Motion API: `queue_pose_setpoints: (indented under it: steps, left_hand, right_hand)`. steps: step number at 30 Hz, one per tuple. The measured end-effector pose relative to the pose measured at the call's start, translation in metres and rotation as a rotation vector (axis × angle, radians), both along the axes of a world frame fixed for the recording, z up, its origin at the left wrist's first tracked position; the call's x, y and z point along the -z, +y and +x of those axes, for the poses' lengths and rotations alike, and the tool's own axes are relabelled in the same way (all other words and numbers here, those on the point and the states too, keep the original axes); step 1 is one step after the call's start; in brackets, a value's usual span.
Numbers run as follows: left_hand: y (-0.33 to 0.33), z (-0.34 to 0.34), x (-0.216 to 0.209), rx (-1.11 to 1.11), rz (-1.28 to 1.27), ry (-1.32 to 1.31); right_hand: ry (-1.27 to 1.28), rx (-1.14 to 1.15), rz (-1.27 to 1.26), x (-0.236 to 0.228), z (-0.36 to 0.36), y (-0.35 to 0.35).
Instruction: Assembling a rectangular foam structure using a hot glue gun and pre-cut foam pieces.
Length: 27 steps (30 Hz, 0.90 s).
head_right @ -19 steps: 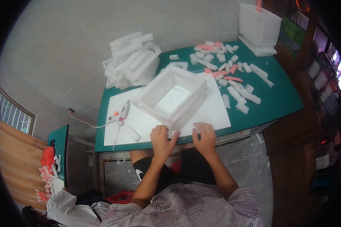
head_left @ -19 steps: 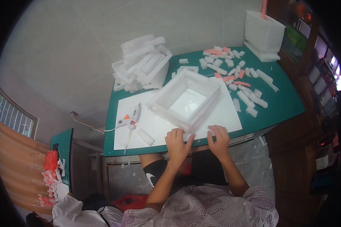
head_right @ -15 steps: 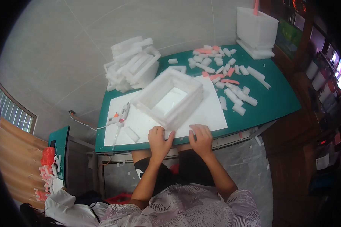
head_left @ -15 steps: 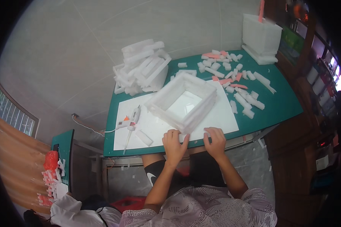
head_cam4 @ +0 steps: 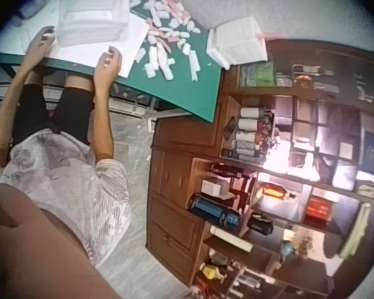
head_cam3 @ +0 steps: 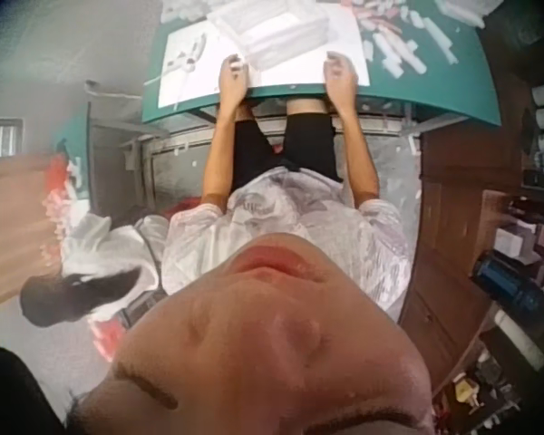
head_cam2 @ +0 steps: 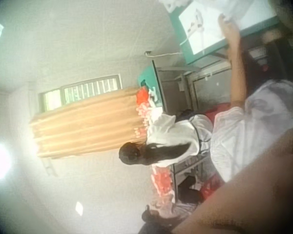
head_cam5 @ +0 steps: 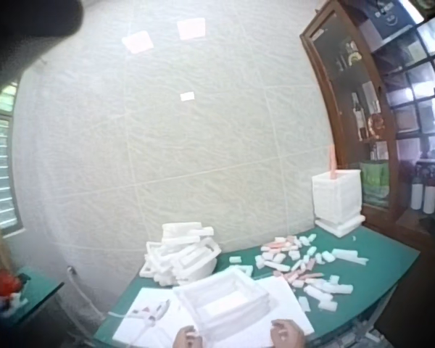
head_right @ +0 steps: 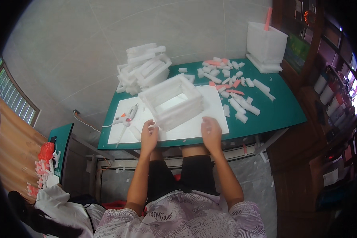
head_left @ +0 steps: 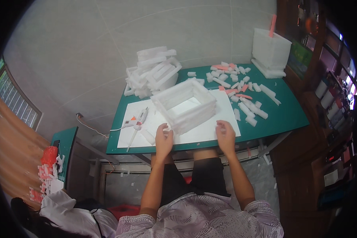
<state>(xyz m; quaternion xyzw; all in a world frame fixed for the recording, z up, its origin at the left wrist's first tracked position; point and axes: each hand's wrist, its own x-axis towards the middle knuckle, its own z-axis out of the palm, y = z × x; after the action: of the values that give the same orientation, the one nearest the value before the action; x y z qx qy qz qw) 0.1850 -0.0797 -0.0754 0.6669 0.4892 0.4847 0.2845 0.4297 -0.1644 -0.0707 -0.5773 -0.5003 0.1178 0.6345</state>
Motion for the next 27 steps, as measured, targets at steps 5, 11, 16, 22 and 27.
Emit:
queue_pose_setpoints:
  steps: [5,11,16,22,27]
  left_hand:
    - [0.012,0.006,-0.006,0.118,-0.234,-0.328]
    - [0.033,0.010,0.006,0.015,-0.327,-0.524]
    - [0.047,0.016,0.000,0.086,-0.376,-0.637]
    - [0.055,0.021,-0.005,0.099,-0.367,-0.648]
    - [0.056,0.028,-0.021,0.173,-0.301,-0.691]
  right_hand:
    - [0.094,0.024,0.026,-0.014,0.027,0.037]
    - [0.306,-0.096,-0.127,-0.022,0.065,0.100]
    - [0.478,-0.369,-0.352,-0.033,0.079,0.137]
    - [0.653,-0.819,-0.492,-0.046,0.070,0.161]
    - [0.766,-0.837,-0.534,-0.064,0.061,0.153]
